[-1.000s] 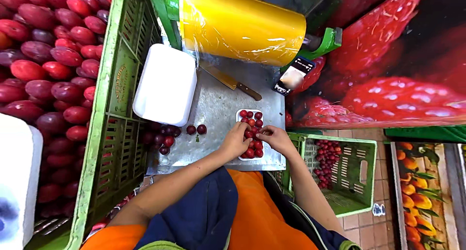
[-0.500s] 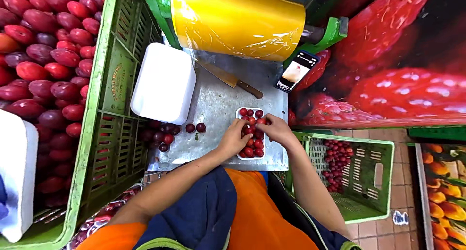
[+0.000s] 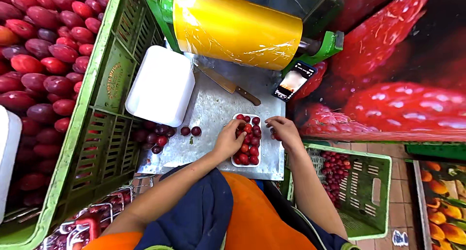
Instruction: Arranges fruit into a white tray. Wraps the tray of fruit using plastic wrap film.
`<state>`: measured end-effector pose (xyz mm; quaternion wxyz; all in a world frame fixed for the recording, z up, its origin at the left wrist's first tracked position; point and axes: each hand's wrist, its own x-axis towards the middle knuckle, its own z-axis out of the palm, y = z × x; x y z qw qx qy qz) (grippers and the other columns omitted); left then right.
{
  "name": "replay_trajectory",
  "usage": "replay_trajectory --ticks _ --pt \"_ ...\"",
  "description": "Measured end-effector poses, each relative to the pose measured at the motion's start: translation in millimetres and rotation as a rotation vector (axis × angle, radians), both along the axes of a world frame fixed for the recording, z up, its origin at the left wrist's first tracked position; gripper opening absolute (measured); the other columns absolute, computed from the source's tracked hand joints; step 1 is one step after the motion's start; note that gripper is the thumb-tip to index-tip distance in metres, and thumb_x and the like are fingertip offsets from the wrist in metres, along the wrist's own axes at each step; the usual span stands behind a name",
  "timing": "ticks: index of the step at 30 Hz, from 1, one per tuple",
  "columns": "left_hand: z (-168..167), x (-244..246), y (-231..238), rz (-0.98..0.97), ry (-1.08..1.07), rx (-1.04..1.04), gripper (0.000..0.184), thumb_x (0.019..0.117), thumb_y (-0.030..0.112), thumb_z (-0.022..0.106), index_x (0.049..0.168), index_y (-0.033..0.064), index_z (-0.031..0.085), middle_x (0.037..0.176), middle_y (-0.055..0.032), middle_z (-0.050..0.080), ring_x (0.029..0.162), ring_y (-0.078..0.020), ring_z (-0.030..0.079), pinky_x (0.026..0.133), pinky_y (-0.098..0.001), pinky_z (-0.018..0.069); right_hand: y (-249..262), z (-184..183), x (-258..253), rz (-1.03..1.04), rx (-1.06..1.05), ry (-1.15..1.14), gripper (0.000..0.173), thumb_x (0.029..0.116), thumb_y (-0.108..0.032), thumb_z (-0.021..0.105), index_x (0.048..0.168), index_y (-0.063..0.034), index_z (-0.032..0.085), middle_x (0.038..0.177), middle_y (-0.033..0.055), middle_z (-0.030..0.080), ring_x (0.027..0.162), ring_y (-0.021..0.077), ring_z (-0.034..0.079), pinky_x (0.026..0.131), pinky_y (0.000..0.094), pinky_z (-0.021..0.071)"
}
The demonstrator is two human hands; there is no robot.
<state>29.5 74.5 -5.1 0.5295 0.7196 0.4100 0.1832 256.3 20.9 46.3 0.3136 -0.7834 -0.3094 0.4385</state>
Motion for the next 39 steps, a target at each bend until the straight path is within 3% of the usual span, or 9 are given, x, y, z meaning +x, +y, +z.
replay_trajectory --ticks 3,6,11,16,21,29,35,37,39 --pt "-1.0 -3.8 1.0 0.094 -0.02 -0.028 0.034 0.1008 0.018 0.062 0.134 0.0132 0.061 0.127 -0.0078 0.064 0.092 -0.0199 0.067 0.083 -0.043 0.0584 7.8 10.9 1.8 0.089 0.042 0.052 0.028 0.0929 -0.009 0.062 0.121 -0.0049 0.064 0.118 0.013 0.064 0.096 0.0241 0.067 0.081 0.0448 0.0594" --pt "-0.6 -4.4 3.7 0.091 -0.026 -0.046 0.032 0.1008 0.016 0.062 0.133 0.0125 0.061 0.128 -0.0079 0.063 0.095 -0.0187 0.067 0.085 -0.041 0.0586 19.9 10.5 -17.8 0.432 0.051 -0.261 0.032 0.0835 -0.003 0.071 0.115 -0.0102 0.072 0.119 0.0137 0.065 0.109 0.0281 0.064 0.091 0.0516 0.0563" --pt "-3.3 1.9 3.4 0.044 0.005 -0.037 0.043 0.0991 0.013 0.063 0.142 0.0118 0.056 0.138 -0.0116 0.057 0.103 -0.0223 0.068 0.09 -0.0432 0.0588 36.6 0.1 -47.9 0.666 0.123 -0.434 0.045 0.0897 -0.002 0.067 0.134 -0.0123 0.065 0.128 0.0159 0.065 0.115 0.0314 0.065 0.098 0.0542 0.0543" --pt "-4.0 1.7 4.1 0.028 0.072 -0.019 0.044 0.0993 0.016 0.062 0.143 0.0151 0.057 0.138 -0.0106 0.057 0.101 -0.0235 0.067 0.089 -0.0461 0.0582 16.8 -7.3 -35.6 0.562 0.174 -0.339 0.046 0.0943 -0.006 0.065 0.139 -0.0117 0.062 0.13 0.0125 0.067 0.114 0.0249 0.067 0.101 0.0475 0.0553" --pt "-0.5 4.9 2.6 0.046 0.114 0.065 0.043 0.0992 0.016 0.063 0.142 0.019 0.058 0.139 -0.0099 0.056 0.099 -0.0221 0.067 0.086 -0.0447 0.0589 -22.3 -19.5 -17.5 0.49 0.32 -0.48 0.024 0.0956 -0.005 0.063 0.113 -0.0134 0.077 0.118 0.006 0.073 0.114 0.0198 0.068 0.101 0.0453 0.0554" --pt "4.5 13.0 -10.7 -0.189 0.194 0.415 0.032 0.1028 0.034 0.059 0.129 0.0179 0.069 0.147 -0.0123 0.052 0.124 -0.0347 0.058 0.1 -0.057 0.0501 -57.6 -25.9 -11.9 0.459 0.385 -0.572 0.02 0.0974 -0.008 0.062 0.11 -0.012 0.077 0.117 0.0075 0.071 0.115 0.0236 0.066 0.101 0.0458 0.0538" --pt "10.9 13.3 -22.3 -0.243 0.247 0.516 0.033 0.1023 0.039 0.059 0.124 0.0177 0.071 0.15 -0.0121 0.051 0.126 -0.0379 0.055 0.097 -0.0622 0.0492 -163.1 -17.7 27.2 -0.043 0.633 -0.79 0.017 0.0963 -0.007 0.065 0.109 -0.0049 0.076 0.113 0.0109 0.073 0.11 0.0214 0.069 0.098 0.0401 0.0575" --pt "13.5 10.7 -26.3 -0.259 0.216 0.517 0.035 0.1026 0.037 0.059 0.127 0.0145 0.07 0.15 -0.0161 0.049 0.127 -0.04 0.054 0.101 -0.0644 0.0464 -218.8 -36.2 54.9 -0.332 0.52 -0.894 0.018 0.0975 -0.008 0.062 0.108 -0.004 0.076 0.105 0.011 0.074 0.098 0.0189 0.071 0.087 0.0365 0.0605" --pt "15.9 7.9 -31.2 -0.259 0.159 0.496 0.037 0.1025 0.035 0.059 0.128 0.0096 0.068 0.15 -0.0215 0.047 0.128 -0.0418 0.052 0.103 -0.0631 0.0456 -278.9 -65.8 82.6 -0.556 0.125 -0.907 0.02 0.0984 -0.013 0.061 0.111 -0.006 0.074 0.105 0.0132 0.072 0.094 0.0244 0.071 0.082 0.0425 0.0603"
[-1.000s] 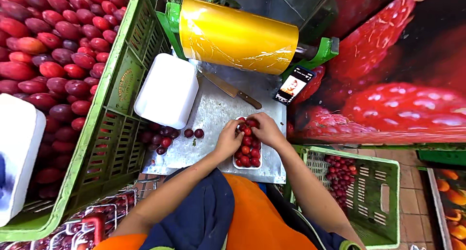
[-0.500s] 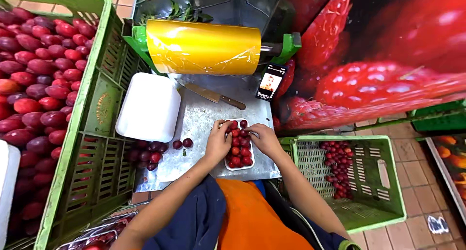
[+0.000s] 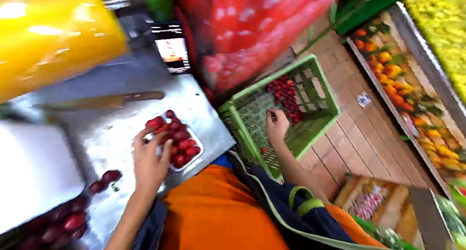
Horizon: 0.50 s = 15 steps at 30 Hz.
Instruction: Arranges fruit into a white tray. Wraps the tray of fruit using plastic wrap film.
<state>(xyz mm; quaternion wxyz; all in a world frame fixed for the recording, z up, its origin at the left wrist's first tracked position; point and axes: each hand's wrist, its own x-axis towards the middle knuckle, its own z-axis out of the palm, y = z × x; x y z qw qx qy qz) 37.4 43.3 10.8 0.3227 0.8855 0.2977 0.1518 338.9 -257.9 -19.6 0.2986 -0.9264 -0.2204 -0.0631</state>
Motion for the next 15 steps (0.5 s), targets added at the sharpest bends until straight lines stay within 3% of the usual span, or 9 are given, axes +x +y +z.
replay_trajectory --ticks 1,3,5,7,10,12,15 --pt "1.7 -2.0 -1.2 0.001 -0.026 -0.01 0.038 0.1025 0.035 0.058 0.127 0.0072 0.068 0.148 -0.0244 0.047 0.126 -0.0415 0.054 0.1 -0.0596 0.0485 -25.6 -14.6 13.8 -0.136 -0.193 0.149 0.025 0.0962 -0.016 0.062 0.117 -0.0065 0.072 0.114 0.0177 0.07 0.104 0.0335 0.069 0.086 0.0528 0.0576" --pt "3.3 -6.1 -3.7 0.027 -0.081 -0.014 0.039 0.1028 0.033 0.056 0.124 0.0025 0.068 0.143 -0.0288 0.048 0.114 -0.0384 0.057 0.089 -0.0504 0.0529 -63.4 -44.7 41.4 -0.26 -0.547 0.476 0.05 0.0869 -0.019 0.073 0.135 -0.0065 0.064 0.141 0.0293 0.054 0.128 0.0514 0.053 0.093 0.0694 0.0505" --pt "6.6 -10.0 -9.6 0.045 -0.116 -0.012 0.038 0.1025 0.03 0.055 0.122 -0.0004 0.068 0.137 -0.0298 0.05 0.105 -0.0336 0.059 0.081 -0.0424 0.0531 -89.4 -74.7 64.1 -0.28 -0.734 0.653 0.07 0.0831 -0.023 0.079 0.145 -0.0032 0.053 0.15 0.0368 0.04 0.133 0.0602 0.043 0.094 0.0749 0.0465" --pt "13.9 -14.9 -14.5 0.039 -0.118 -0.018 0.036 0.1028 0.028 0.056 0.123 -0.0007 0.067 0.136 -0.0279 0.051 0.103 -0.0292 0.059 0.081 -0.0381 0.0524 -111.2 -101.0 81.4 -0.218 -0.831 0.762 0.078 0.0842 -0.026 0.08 0.149 0.0 0.047 0.15 0.0396 0.039 0.134 0.0606 0.042 0.098 0.0759 0.0432" --pt "15.2 -23.2 -14.0 0.029 -0.107 -0.015 0.034 0.1027 0.026 0.057 0.122 0.0009 0.068 0.134 -0.0233 0.053 0.104 -0.0244 0.06 0.083 -0.0351 0.0527 -128.6 -132.7 93.3 -0.017 -0.987 0.936 0.087 0.0813 -0.035 0.083 0.152 -0.0036 0.043 0.142 0.0367 0.051 0.129 0.0565 0.05 0.099 0.0783 0.0399" --pt "12.1 -27.6 -13.0 0.058 -0.111 -0.034 0.033 0.1024 0.026 0.058 0.122 0.0018 0.069 0.134 -0.0209 0.054 0.104 -0.0226 0.061 0.082 -0.0333 0.0533 -129.6 -141.9 86.7 0.049 -1.054 0.934 0.089 0.0743 -0.04 0.088 0.148 -0.0074 0.051 0.152 0.0343 0.041 0.132 0.0559 0.048 0.098 0.0766 0.0432" --pt "8.4 -31.3 -12.7 0.116 -0.127 -0.064 0.032 0.1022 0.025 0.058 0.12 0.0008 0.069 0.132 -0.0203 0.055 0.102 -0.0214 0.061 0.08 -0.0315 0.0534 -125.1 -150.2 73.2 0.068 -1.046 0.859 0.079 0.0733 -0.031 0.088 0.143 -0.011 0.059 0.161 0.0313 0.029 0.138 0.0587 0.039 0.099 0.0752 0.0446"
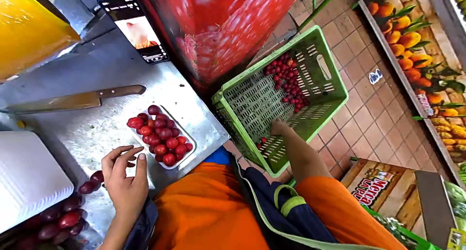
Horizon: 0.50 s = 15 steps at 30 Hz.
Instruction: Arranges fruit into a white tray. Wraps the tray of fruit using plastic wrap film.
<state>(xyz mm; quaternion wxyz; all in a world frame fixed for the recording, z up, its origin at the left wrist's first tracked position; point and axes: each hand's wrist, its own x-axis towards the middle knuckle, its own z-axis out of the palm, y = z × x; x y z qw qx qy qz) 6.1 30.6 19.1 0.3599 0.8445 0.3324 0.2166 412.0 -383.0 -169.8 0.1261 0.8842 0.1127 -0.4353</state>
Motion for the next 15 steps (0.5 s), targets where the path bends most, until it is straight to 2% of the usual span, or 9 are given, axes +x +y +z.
replay_trajectory --ticks 2,4,6,8,10,11,13,14,15 --pt "-0.6 -2.2 -0.4 0.013 -0.001 -0.007 0.031 0.1023 0.024 0.058 0.12 0.0012 0.069 0.131 -0.0197 0.056 0.102 -0.0201 0.061 0.081 -0.0306 0.0531 4.1 -5.5 -6.2 0.007 -0.032 -0.039 0.077 0.0707 -0.024 0.089 0.141 -0.0098 0.06 0.162 0.03 0.026 0.137 0.0596 0.037 0.096 0.0742 0.0471" --pt "-1.3 -5.3 0.0 0.014 -0.024 -0.002 0.029 0.1023 0.022 0.058 0.12 0.0016 0.069 0.131 -0.0182 0.056 0.103 -0.0192 0.06 0.082 -0.0305 0.0528 5.5 -7.1 -10.9 0.031 -0.05 -0.08 0.072 0.0697 -0.022 0.09 0.135 -0.0079 0.064 0.159 0.0304 0.032 0.134 0.0589 0.041 0.095 0.0735 0.0478" --pt "-2.2 -9.1 0.9 0.016 -0.066 -0.008 0.027 0.102 0.019 0.059 0.12 0.0016 0.068 0.133 -0.0176 0.056 0.105 -0.0199 0.061 0.083 -0.0325 0.0543 9.0 3.4 -17.1 0.055 -0.048 -0.095 0.063 0.0722 -0.022 0.089 0.129 -0.0058 0.068 0.152 0.0307 0.043 0.13 0.0574 0.047 0.094 0.0749 0.0467" --pt "-0.7 -11.3 3.0 0.059 -0.085 -0.015 0.025 0.1012 0.018 0.06 0.118 0.0022 0.069 0.131 -0.0166 0.057 0.103 -0.0199 0.063 0.083 -0.034 0.057 17.3 16.6 -14.7 0.055 -0.016 -0.074 0.055 0.0785 -0.027 0.085 0.125 -0.002 0.068 0.138 0.0302 0.056 0.122 0.0538 0.057 0.093 0.0753 0.0479" --pt "2.1 -13.3 5.4 0.096 -0.088 -0.028 0.023 0.1014 0.017 0.059 0.117 0.0034 0.07 0.129 -0.0144 0.059 0.101 -0.0177 0.063 0.082 -0.0322 0.057 24.8 34.8 -4.1 -0.071 0.097 0.006 0.055 0.0881 -0.03 0.079 0.13 0.0008 0.063 0.125 0.0306 0.065 0.115 0.0501 0.063 0.095 0.0718 0.0482" --pt "2.7 -13.4 7.6 0.105 -0.099 -0.031 0.023 0.1015 0.017 0.059 0.117 0.0042 0.071 0.128 -0.0134 0.06 0.1 -0.0166 0.063 0.082 -0.031 0.0565 31.7 49.2 0.9 -0.17 0.183 0.06 0.052 0.0956 -0.032 0.072 0.135 0.0002 0.059 0.12 0.0287 0.066 0.109 0.0452 0.065 0.093 0.0661 0.0506" --pt "-0.3 -15.0 10.3 0.128 -0.139 -0.035 0.022 0.1005 0.016 0.059 0.116 0.0056 0.072 0.127 -0.0123 0.061 0.101 -0.016 0.063 0.08 -0.0301 0.056 56.6 91.7 -3.5 -0.298 0.445 0.127 0.043 0.1057 -0.036 0.057 0.132 -0.0032 0.059 0.098 0.0174 0.067 0.08 0.027 0.064 0.073 0.0476 0.055" --pt "-2.7 -16.9 11.2 0.147 -0.153 -0.044 0.021 0.1001 0.015 0.06 0.115 0.0063 0.072 0.127 -0.0118 0.061 0.101 -0.0162 0.063 0.079 -0.0306 0.056 75.6 118.0 -14.2 -0.324 0.608 0.166 0.039 0.1075 -0.036 0.052 0.129 -0.0041 0.059 0.089 0.0111 0.064 0.07 0.0189 0.061 0.064 0.0385 0.0549" --pt "-5.7 -18.7 12.0 0.166 -0.155 -0.059 0.021 0.1 0.015 0.06 0.115 0.0069 0.072 0.127 -0.0114 0.061 0.101 -0.0162 0.063 0.079 -0.0307 0.056 98.1 144.3 -27.6 -0.319 0.767 0.218 0.035 0.1077 -0.034 0.051 0.126 -0.0045 0.058 0.085 0.0077 0.063 0.067 0.0153 0.06 0.061 0.0344 0.0546"
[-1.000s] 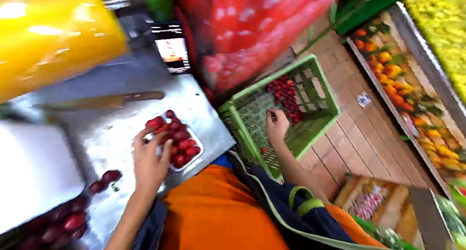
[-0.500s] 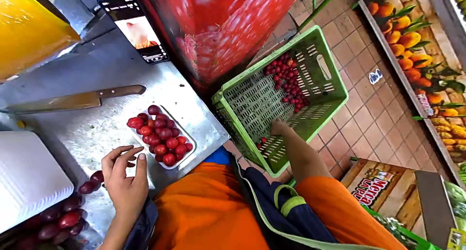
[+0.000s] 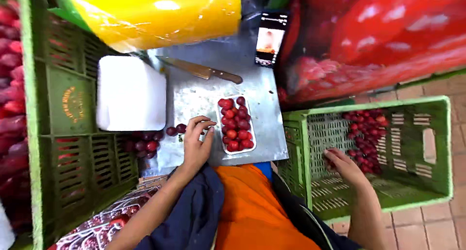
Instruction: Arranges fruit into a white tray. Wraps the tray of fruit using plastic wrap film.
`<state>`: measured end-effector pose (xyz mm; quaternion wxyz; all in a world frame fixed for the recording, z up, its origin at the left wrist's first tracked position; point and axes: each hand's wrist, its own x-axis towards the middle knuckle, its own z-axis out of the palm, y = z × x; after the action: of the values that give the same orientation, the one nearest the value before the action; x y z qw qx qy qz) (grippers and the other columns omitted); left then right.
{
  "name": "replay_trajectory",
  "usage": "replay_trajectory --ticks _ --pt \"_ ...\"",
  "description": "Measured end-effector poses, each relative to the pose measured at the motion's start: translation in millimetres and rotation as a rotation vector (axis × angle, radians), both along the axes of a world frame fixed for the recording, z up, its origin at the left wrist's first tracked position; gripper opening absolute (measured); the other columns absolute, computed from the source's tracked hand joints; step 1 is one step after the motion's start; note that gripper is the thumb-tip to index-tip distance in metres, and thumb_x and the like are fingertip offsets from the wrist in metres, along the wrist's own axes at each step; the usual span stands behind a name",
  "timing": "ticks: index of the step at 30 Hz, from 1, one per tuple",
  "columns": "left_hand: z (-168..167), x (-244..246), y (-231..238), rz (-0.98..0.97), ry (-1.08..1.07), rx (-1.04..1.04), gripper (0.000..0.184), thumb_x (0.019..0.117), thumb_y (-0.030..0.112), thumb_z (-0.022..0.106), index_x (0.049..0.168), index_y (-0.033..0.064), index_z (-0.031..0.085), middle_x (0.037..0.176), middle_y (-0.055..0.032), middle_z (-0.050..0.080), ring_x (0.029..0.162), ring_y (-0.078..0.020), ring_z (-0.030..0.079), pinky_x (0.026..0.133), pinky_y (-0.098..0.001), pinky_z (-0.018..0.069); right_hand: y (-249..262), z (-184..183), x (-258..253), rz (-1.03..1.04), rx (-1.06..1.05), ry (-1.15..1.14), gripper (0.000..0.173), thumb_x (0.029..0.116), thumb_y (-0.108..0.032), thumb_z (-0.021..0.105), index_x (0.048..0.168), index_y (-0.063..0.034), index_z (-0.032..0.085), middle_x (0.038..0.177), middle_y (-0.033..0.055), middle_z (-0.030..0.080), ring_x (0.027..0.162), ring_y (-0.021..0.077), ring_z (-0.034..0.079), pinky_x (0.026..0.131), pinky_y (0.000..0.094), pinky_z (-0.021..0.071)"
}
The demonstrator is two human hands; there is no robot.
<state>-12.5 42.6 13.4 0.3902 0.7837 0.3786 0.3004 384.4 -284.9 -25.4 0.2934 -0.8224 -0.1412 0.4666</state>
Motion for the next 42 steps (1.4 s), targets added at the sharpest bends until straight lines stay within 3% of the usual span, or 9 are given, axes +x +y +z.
replay_trajectory --ticks 5,12,17,25,28,31,34,38,42 --pt "-13.7 7.2 -0.9 0.032 -0.018 -0.134 0.021 0.0999 0.015 0.059 0.116 0.0084 0.072 0.128 -0.0093 0.061 0.101 -0.015 0.063 0.079 -0.0302 0.0562 159.4 75.8 -75.7 0.336 0.369 -0.184 0.027 0.0978 -0.031 0.068 0.115 -0.0104 0.066 0.084 0.0064 0.066 0.066 0.0182 0.061 0.059 0.0405 0.0541" --pt "-9.7 -0.2 8.2 0.001 -0.054 -0.127 0.022 0.1006 0.015 0.059 0.118 0.0105 0.072 0.129 -0.0064 0.062 0.104 -0.0145 0.064 0.083 -0.0316 0.0576 312.5 44.8 -133.3 0.733 0.297 -0.507 0.039 0.0954 -0.044 0.069 0.121 -0.0147 0.069 0.095 0.0107 0.071 0.085 0.031 0.069 0.075 0.0597 0.0558" --pt "-25.8 -17.8 15.3 0.178 -0.104 -0.168 0.022 0.1 0.013 0.059 0.117 0.0098 0.072 0.129 -0.0075 0.062 0.102 -0.014 0.063 0.08 -0.0292 0.0561 302.2 43.5 -127.5 0.699 0.381 -0.44 0.031 0.101 -0.039 0.063 0.119 -0.0153 0.073 0.098 0.0069 0.072 0.084 0.0221 0.068 0.079 0.0495 0.0571" --pt "-30.2 -15.9 10.4 0.06 -0.004 -0.318 0.026 0.1011 0.015 0.061 0.125 0.0104 0.068 0.126 -0.007 0.063 0.099 -0.0153 0.066 0.084 -0.0349 0.0594 124.8 74.7 -67.6 0.059 0.238 -0.283 0.016 0.0981 -0.012 0.06 0.11 -0.0043 0.069 0.082 0.0088 0.066 0.058 0.018 0.058 0.052 0.0359 0.0519" --pt "-28.4 -7.9 2.3 -0.009 0.09 -0.367 0.03 0.1019 0.016 0.062 0.131 0.0086 0.063 0.129 -0.0093 0.062 0.096 -0.0168 0.068 0.083 -0.0386 0.0605 55.2 40.3 -56.7 -0.024 -0.114 -0.37 0.019 0.0995 -0.016 0.062 0.112 -0.0032 0.069 0.089 0.0162 0.068 0.067 0.0274 0.062 0.062 0.0505 0.0535" --pt "-30.5 1.7 0.1 -0.073 0.202 -0.419 0.044 0.1008 0.018 0.063 0.143 0.0087 0.053 0.132 -0.0107 0.061 0.094 -0.019 0.069 0.086 -0.0422 0.0599 25.0 -3.5 -64.2 -0.084 -0.258 -0.109 0.029 0.1048 -0.019 0.056 0.127 -0.0013 0.062 0.103 0.0172 0.068 0.077 0.0238 0.067 0.07 0.0436 0.058" --pt "-30.0 5.5 -4.0 -0.115 0.269 -0.496 0.059 0.0997 0.02 0.064 0.152 0.0078 0.04 0.135 -0.0129 0.059 0.099 -0.0218 0.069 0.091 -0.0446 0.0587 15.0 -15.5 -77.5 -0.069 -0.248 -0.11 0.028 0.1044 -0.02 0.056 0.125 -0.0037 0.065 0.103 0.0158 0.07 0.085 0.0251 0.068 0.076 0.0469 0.0573" --pt "-30.0 1.5 -4.2 -0.127 0.248 -0.619 0.063 0.0993 0.016 0.063 0.155 0.0071 0.035 0.133 -0.0119 0.061 0.095 -0.0209 0.069 0.089 -0.0431 0.0589 45.8 39.0 -107.0 0.07 -0.033 -0.734 0.024 0.101 -0.017 0.061 0.115 -0.0006 0.071 0.102 0.02 0.072 0.09 0.0361 0.07 0.081 0.0613 0.0552" --pt "-32.3 2.9 -2.9 -0.12 0.234 -0.669 0.054 0.0994 0.008 0.059 0.151 0.0055 0.043 0.129 -0.0138 0.064 0.097 -0.023 0.07 0.09 -0.0454 0.0588 118.6 59.4 -142.1 0.178 0.451 -0.872 0.026 0.1026 -0.018 0.056 0.116 0.0006 0.069 0.103 0.0157 0.069 0.089 0.0236 0.069 0.079 0.0429 0.0603"
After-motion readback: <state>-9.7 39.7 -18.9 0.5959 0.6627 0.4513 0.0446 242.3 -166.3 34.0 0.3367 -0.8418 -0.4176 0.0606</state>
